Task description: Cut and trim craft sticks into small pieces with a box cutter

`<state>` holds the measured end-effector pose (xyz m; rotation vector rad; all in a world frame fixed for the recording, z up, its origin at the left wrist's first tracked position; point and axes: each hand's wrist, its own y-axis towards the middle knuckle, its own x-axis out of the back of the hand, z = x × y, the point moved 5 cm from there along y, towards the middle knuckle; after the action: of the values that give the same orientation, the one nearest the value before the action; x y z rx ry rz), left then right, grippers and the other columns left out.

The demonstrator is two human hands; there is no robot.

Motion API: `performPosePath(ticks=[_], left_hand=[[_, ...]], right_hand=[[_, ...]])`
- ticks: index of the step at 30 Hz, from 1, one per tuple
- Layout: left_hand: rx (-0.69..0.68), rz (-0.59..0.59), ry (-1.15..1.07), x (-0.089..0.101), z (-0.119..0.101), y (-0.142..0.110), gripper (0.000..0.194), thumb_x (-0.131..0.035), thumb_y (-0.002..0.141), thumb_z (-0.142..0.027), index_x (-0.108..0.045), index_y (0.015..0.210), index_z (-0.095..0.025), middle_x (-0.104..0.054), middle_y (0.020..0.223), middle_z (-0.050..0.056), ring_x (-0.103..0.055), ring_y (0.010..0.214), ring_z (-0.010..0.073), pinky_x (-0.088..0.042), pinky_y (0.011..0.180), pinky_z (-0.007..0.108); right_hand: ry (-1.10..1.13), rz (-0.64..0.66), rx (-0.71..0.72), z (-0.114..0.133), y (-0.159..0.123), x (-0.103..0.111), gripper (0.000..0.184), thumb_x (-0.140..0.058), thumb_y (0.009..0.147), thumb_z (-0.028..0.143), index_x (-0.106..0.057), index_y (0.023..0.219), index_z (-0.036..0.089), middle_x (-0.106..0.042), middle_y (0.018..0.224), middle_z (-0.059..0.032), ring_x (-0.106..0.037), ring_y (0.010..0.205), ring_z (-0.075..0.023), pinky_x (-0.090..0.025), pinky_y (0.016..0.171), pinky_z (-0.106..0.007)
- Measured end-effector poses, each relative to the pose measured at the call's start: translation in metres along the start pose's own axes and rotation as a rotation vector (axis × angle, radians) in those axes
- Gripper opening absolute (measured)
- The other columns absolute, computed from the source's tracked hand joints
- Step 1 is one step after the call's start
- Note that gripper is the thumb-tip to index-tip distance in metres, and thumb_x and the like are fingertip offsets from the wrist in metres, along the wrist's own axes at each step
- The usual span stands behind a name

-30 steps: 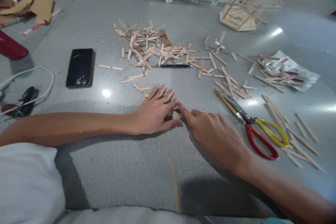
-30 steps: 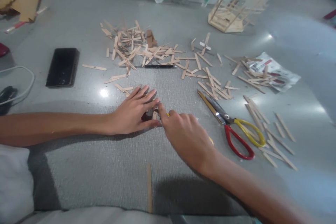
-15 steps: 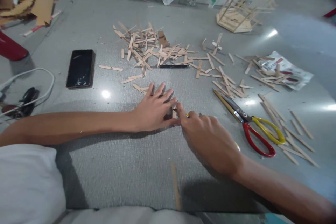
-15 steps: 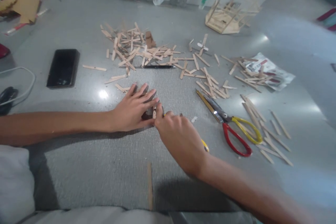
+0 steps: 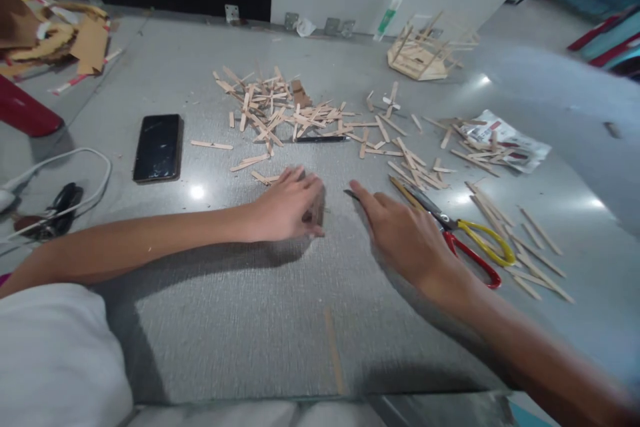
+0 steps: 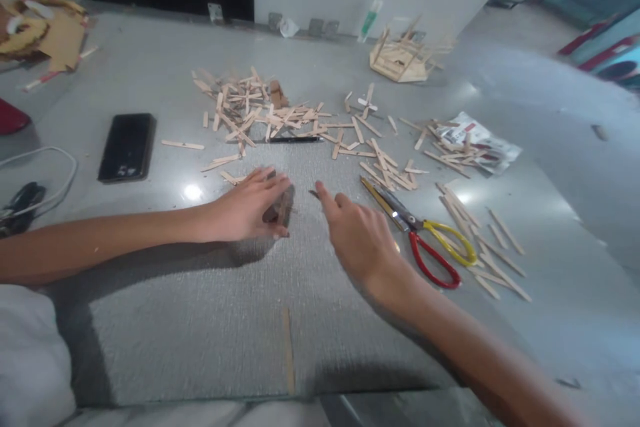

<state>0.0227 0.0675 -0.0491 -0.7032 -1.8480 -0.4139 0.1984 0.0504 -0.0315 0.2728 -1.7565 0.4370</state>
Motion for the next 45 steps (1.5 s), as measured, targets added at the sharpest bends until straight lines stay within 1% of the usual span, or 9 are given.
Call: performPosePath(ticks=[2, 6, 9, 16, 21, 25, 32, 36, 45], left_hand=[[0.021, -0.014, 0.062, 0.005, 0.001, -0.001, 0.06, -0.072, 0.086, -0.056, -0.064, 0.121, -0.008, -0.06, 0.135, 0.021, -0.044, 0.138, 0.0408, -0.036, 0.115, 0.056], [0.014, -0.008, 0.072, 0.013, -0.001, -0.003, 0.021, -0.068, 0.091, -0.032, -0.066, 0.085, -0.012, -0.064, 0.104, 0.012, -0.056, 0.111, 0.0312, -0.048, 0.095, 0.044], [0.038, 0.027, 0.007, 0.016, -0.002, -0.004, 0.012, -0.064, 0.09, -0.02, -0.066, 0.08, -0.014, -0.062, 0.102, 0.01, -0.054, 0.104, 0.0277, -0.048, 0.09, 0.041], [0.08, 0.04, 0.032, 0.016, 0.004, -0.006, 0.013, -0.059, 0.087, -0.006, -0.066, 0.078, -0.013, -0.059, 0.093, 0.009, -0.051, 0.096, 0.0255, -0.044, 0.081, 0.036], [0.044, 0.041, 0.037, 0.014, 0.007, -0.007, 0.016, -0.056, 0.084, -0.001, -0.061, 0.077, -0.014, -0.059, 0.088, 0.008, -0.054, 0.092, 0.0249, -0.042, 0.076, 0.033], [0.033, 0.078, 0.038, 0.019, 0.005, -0.008, 0.019, -0.054, 0.083, 0.001, -0.059, 0.073, -0.015, -0.06, 0.079, 0.007, -0.058, 0.082, 0.023, -0.04, 0.068, 0.03], [0.032, -0.013, -0.136, 0.074, -0.032, -0.008, 0.006, -0.058, 0.089, -0.011, -0.063, 0.092, -0.014, -0.066, 0.076, 0.003, -0.058, 0.067, 0.0153, -0.038, 0.062, 0.026], [0.057, -0.129, -0.363, 0.09, -0.043, -0.019, 0.022, -0.059, 0.086, -0.007, -0.067, 0.106, -0.012, -0.07, 0.076, 0.003, -0.061, 0.065, 0.0131, -0.042, 0.064, 0.026], [0.396, -0.14, -0.624, 0.027, -0.012, -0.073, 0.016, -0.051, 0.094, -0.02, -0.058, 0.08, -0.017, -0.063, 0.068, 0.001, -0.059, 0.057, 0.0125, -0.042, 0.058, 0.025]], right_hand=[[0.014, -0.024, -0.045, -0.009, 0.003, -0.004, 0.069, -0.041, 0.091, 0.001, -0.034, 0.158, 0.013, -0.071, 0.106, -0.0149, -0.07, 0.08, -0.0235, -0.044, 0.059, -0.03], [0.212, -0.176, -0.038, -0.025, -0.003, -0.007, 0.049, -0.039, 0.102, 0.019, -0.047, 0.15, 0.01, -0.07, 0.108, -0.0161, -0.068, 0.098, -0.0259, -0.053, 0.08, -0.036], [0.299, -0.316, -0.072, -0.046, -0.016, -0.01, 0.048, -0.035, 0.105, 0.031, -0.054, 0.143, 0.007, -0.067, 0.123, -0.0197, -0.065, 0.112, -0.029, -0.052, 0.094, -0.043], [0.266, -0.375, -0.189, -0.088, -0.032, -0.032, 0.047, -0.035, 0.102, 0.034, -0.072, 0.12, 0.011, -0.073, 0.095, -0.017, -0.068, 0.089, -0.0327, -0.054, 0.083, -0.049], [0.296, -0.4, 0.011, -0.068, -0.026, -0.025, 0.042, -0.04, 0.104, 0.039, -0.071, 0.117, 0.015, -0.07, 0.117, -0.0169, -0.064, 0.108, -0.0311, -0.052, 0.094, -0.048], [0.31, -0.303, 0.088, -0.051, -0.011, -0.027, 0.035, -0.044, 0.103, 0.036, -0.066, 0.123, 0.019, -0.07, 0.113, -0.0142, -0.065, 0.105, -0.0291, -0.052, 0.091, -0.045], [0.261, -0.371, 0.229, -0.016, 0.017, -0.025, 0.048, -0.041, 0.099, 0.016, -0.05, 0.146, 0.016, -0.068, 0.116, -0.0155, -0.062, 0.103, -0.0292, -0.052, 0.089, -0.042], [0.268, -0.47, 0.261, -0.006, 0.015, -0.03, 0.05, -0.037, 0.095, 0.011, -0.053, 0.143, 0.015, -0.066, 0.117, -0.0172, -0.062, 0.103, -0.03, -0.053, 0.089, -0.045], [0.258, -0.546, 0.188, -0.02, 0.002, -0.032, 0.034, -0.04, 0.103, 0.031, -0.064, 0.123, 0.016, -0.066, 0.112, -0.0185, -0.063, 0.1, -0.0323, -0.052, 0.084, -0.046]])
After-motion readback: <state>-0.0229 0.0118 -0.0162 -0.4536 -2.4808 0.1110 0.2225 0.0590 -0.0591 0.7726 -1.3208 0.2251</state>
